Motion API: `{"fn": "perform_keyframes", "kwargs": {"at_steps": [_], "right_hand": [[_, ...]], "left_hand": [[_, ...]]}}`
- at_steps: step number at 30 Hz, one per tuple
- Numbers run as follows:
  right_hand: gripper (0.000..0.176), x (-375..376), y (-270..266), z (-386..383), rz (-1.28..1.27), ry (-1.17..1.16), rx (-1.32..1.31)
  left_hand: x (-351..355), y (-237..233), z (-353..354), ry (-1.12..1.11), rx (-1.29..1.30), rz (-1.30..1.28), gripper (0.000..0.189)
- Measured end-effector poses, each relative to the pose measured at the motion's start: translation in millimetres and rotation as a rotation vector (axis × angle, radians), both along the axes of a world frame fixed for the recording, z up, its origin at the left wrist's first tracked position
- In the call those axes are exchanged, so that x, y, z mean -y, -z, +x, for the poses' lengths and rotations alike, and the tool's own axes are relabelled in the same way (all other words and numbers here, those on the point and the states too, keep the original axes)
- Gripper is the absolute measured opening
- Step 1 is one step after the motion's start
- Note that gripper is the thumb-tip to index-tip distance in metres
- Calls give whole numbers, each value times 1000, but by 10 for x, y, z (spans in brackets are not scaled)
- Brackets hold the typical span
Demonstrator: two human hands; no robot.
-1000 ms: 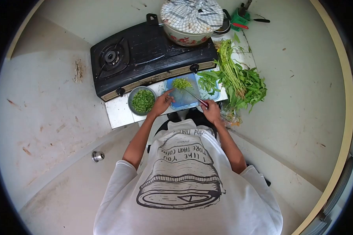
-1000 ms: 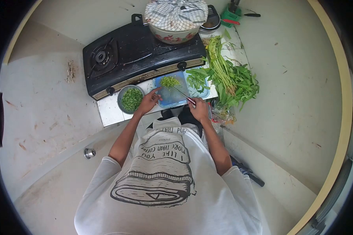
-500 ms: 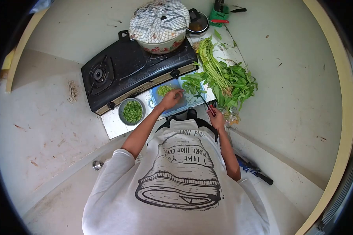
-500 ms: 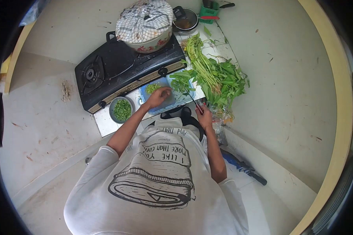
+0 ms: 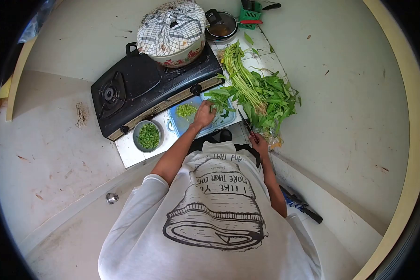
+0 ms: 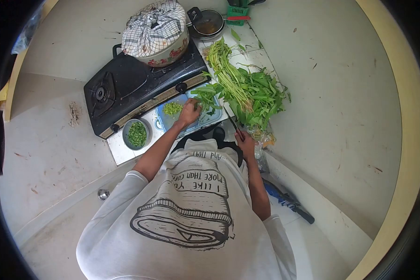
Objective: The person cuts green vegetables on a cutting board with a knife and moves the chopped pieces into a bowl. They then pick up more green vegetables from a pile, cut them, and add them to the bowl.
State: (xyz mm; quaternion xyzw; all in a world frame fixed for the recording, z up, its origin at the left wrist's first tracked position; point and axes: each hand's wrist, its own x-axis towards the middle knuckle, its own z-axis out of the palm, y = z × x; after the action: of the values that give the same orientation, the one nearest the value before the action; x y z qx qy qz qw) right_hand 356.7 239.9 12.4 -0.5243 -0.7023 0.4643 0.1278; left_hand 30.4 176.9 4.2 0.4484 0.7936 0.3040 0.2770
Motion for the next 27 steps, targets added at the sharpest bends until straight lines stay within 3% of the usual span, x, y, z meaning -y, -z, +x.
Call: {"fn": "perform_keyframes", "kwargs": {"at_steps": [4, 13, 16, 22, 25, 27], "right_hand": [[35, -104, 184, 16, 3, -81, -53], [36, -297, 154, -131, 20, -177, -73], [36, -326, 149, -160, 0, -176, -41], [35, -343, 123, -176, 15, -154, -76], [34, -326, 175, -173, 12, -151, -70], [34, -325, 242, -164, 29, -171, -62]], "left_hand": [[144, -112, -6, -49, 42, -73, 35], [91, -204, 22, 129, -24, 93, 41], [-1, -186, 77, 240, -6, -132, 45], [30, -62, 96, 85, 10, 83, 39], [118, -292, 82, -123, 198, -11, 34], [218, -200, 17, -139, 264, 7, 33]]}}
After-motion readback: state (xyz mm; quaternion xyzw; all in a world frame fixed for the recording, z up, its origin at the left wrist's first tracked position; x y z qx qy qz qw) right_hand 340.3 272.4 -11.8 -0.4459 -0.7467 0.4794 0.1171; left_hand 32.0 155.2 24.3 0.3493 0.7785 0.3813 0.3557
